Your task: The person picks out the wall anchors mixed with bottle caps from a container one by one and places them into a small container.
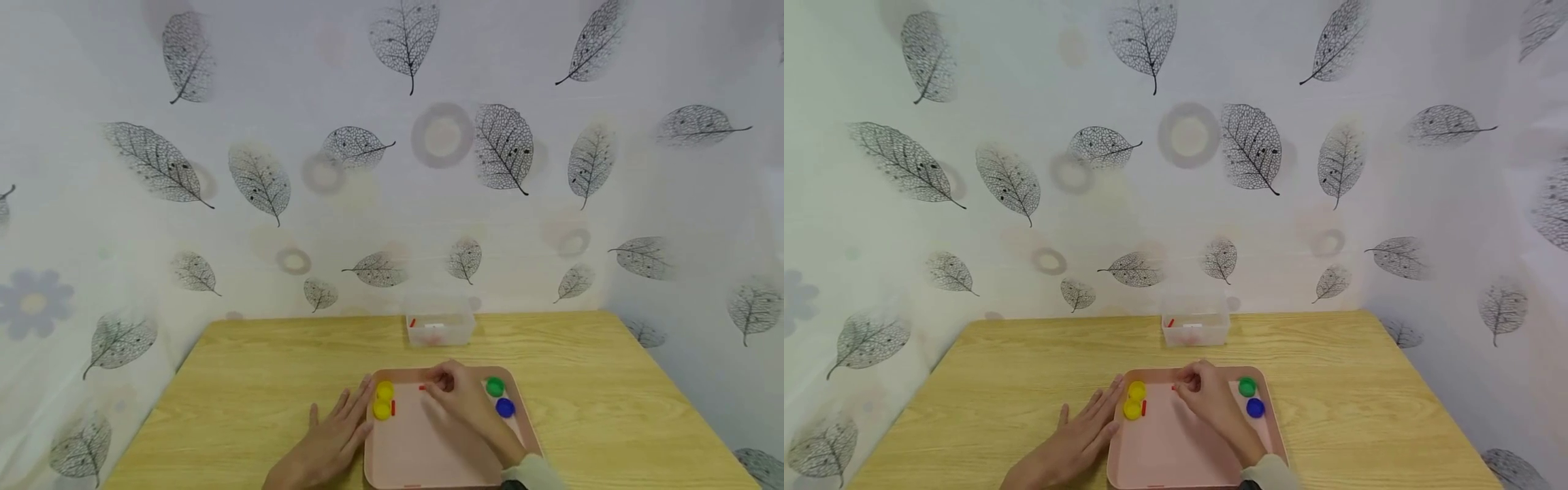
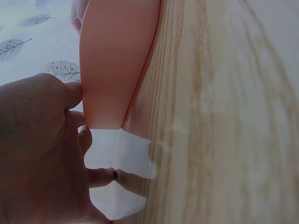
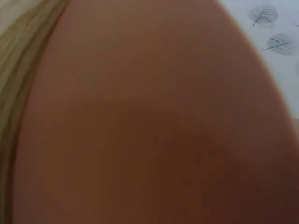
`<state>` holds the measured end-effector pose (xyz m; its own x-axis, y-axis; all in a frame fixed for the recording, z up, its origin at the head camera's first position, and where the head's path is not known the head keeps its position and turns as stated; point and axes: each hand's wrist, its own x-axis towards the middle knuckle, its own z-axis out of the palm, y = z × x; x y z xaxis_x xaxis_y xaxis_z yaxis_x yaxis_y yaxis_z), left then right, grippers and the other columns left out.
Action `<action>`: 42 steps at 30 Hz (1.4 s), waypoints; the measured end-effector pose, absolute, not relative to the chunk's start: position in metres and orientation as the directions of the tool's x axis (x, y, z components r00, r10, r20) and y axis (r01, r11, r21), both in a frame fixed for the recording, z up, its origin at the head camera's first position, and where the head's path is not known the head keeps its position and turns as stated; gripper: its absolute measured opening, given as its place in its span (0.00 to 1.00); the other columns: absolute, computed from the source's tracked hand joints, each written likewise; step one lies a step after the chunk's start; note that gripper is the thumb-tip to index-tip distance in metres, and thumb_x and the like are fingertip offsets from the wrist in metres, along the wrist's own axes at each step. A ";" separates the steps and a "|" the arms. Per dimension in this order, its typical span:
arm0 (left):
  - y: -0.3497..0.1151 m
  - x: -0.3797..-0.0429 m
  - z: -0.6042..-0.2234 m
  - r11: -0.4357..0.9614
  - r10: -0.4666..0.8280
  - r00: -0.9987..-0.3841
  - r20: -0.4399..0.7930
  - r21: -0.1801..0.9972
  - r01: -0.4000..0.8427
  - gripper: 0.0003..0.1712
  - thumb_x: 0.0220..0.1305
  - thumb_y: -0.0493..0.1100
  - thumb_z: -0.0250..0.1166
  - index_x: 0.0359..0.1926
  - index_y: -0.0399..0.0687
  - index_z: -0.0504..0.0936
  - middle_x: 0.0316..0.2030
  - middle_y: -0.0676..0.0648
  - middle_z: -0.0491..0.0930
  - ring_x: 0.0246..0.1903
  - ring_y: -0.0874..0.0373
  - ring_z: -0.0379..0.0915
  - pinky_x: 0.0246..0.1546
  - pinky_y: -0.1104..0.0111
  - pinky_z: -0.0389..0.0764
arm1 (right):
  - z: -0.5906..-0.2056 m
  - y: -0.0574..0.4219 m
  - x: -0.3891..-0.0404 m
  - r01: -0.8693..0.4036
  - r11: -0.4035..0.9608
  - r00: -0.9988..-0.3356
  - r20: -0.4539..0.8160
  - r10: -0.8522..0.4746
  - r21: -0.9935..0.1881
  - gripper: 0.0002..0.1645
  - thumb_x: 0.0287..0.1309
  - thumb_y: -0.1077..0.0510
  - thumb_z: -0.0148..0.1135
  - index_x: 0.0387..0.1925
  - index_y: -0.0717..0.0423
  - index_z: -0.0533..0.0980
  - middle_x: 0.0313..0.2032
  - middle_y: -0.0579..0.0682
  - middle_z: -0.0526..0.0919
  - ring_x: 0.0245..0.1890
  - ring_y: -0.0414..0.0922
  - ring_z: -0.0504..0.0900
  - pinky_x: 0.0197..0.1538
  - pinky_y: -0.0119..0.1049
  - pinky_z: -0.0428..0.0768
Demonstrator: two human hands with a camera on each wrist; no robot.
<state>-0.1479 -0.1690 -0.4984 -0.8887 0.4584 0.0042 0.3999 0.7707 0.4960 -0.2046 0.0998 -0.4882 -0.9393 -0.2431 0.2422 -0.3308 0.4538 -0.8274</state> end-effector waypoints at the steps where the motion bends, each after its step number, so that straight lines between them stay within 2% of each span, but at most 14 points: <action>1: -0.169 -0.148 -0.498 0.771 0.458 -0.889 0.000 0.497 0.397 0.33 0.74 0.61 0.34 0.75 0.66 0.38 0.74 0.59 0.37 0.70 0.42 0.42 0.50 0.24 0.34 | -0.490 0.099 -0.206 -0.333 0.457 -0.938 0.238 -0.254 -0.825 0.08 0.55 0.63 0.66 0.37 0.62 0.80 0.33 0.51 0.79 0.27 0.38 0.76 0.30 0.28 0.78; 5: -0.171 -0.150 -0.498 0.775 0.456 -0.890 -0.007 0.494 0.393 0.33 0.74 0.61 0.33 0.75 0.66 0.38 0.74 0.59 0.37 0.70 0.42 0.42 0.49 0.23 0.34 | -0.498 0.097 -0.211 -0.369 0.494 -0.920 0.236 -0.312 -0.787 0.06 0.55 0.65 0.65 0.37 0.60 0.82 0.33 0.50 0.79 0.27 0.38 0.74 0.30 0.29 0.77; 11: -0.175 -0.148 -0.501 0.788 0.437 -0.899 0.000 0.483 0.383 0.33 0.74 0.62 0.34 0.75 0.67 0.38 0.74 0.59 0.37 0.70 0.42 0.42 0.49 0.23 0.34 | -0.505 0.090 -0.216 -0.391 0.583 -0.914 0.224 -0.339 -0.712 0.06 0.53 0.66 0.65 0.35 0.57 0.82 0.28 0.45 0.74 0.26 0.37 0.70 0.29 0.29 0.74; 19: -0.174 -0.147 -0.499 0.792 0.424 -0.906 -0.007 0.487 0.367 0.33 0.73 0.63 0.34 0.75 0.68 0.39 0.74 0.60 0.38 0.70 0.43 0.44 0.50 0.24 0.34 | -0.506 0.090 -0.217 -0.435 0.588 -0.891 0.232 -0.390 -0.683 0.04 0.54 0.68 0.64 0.33 0.59 0.81 0.29 0.45 0.79 0.26 0.36 0.72 0.29 0.28 0.75; 24: -0.172 -0.150 -0.497 0.785 0.430 -0.903 0.026 0.484 0.388 0.33 0.74 0.62 0.35 0.75 0.68 0.39 0.74 0.59 0.39 0.70 0.42 0.43 0.50 0.24 0.35 | -0.508 0.090 -0.221 -0.434 0.594 -0.894 0.243 -0.376 -0.678 0.03 0.53 0.65 0.67 0.29 0.56 0.80 0.29 0.44 0.80 0.26 0.35 0.74 0.30 0.27 0.76; 32: -0.170 -0.150 -0.500 0.785 0.438 -0.899 0.021 0.478 0.393 0.33 0.74 0.62 0.35 0.75 0.67 0.39 0.74 0.58 0.39 0.70 0.42 0.45 0.49 0.23 0.36 | -0.512 0.089 -0.216 -0.453 0.632 -0.890 0.279 -0.360 -0.629 0.09 0.50 0.66 0.67 0.22 0.52 0.76 0.29 0.44 0.77 0.27 0.34 0.71 0.29 0.26 0.74; 42: -0.166 -0.147 -0.500 0.773 0.451 -0.893 0.008 0.496 0.395 0.33 0.74 0.61 0.35 0.75 0.65 0.39 0.74 0.57 0.40 0.70 0.42 0.43 0.50 0.24 0.35 | -0.513 0.093 -0.207 -0.429 0.660 -0.902 0.262 -0.342 -0.617 0.10 0.49 0.66 0.65 0.22 0.51 0.74 0.26 0.41 0.71 0.27 0.34 0.69 0.29 0.26 0.73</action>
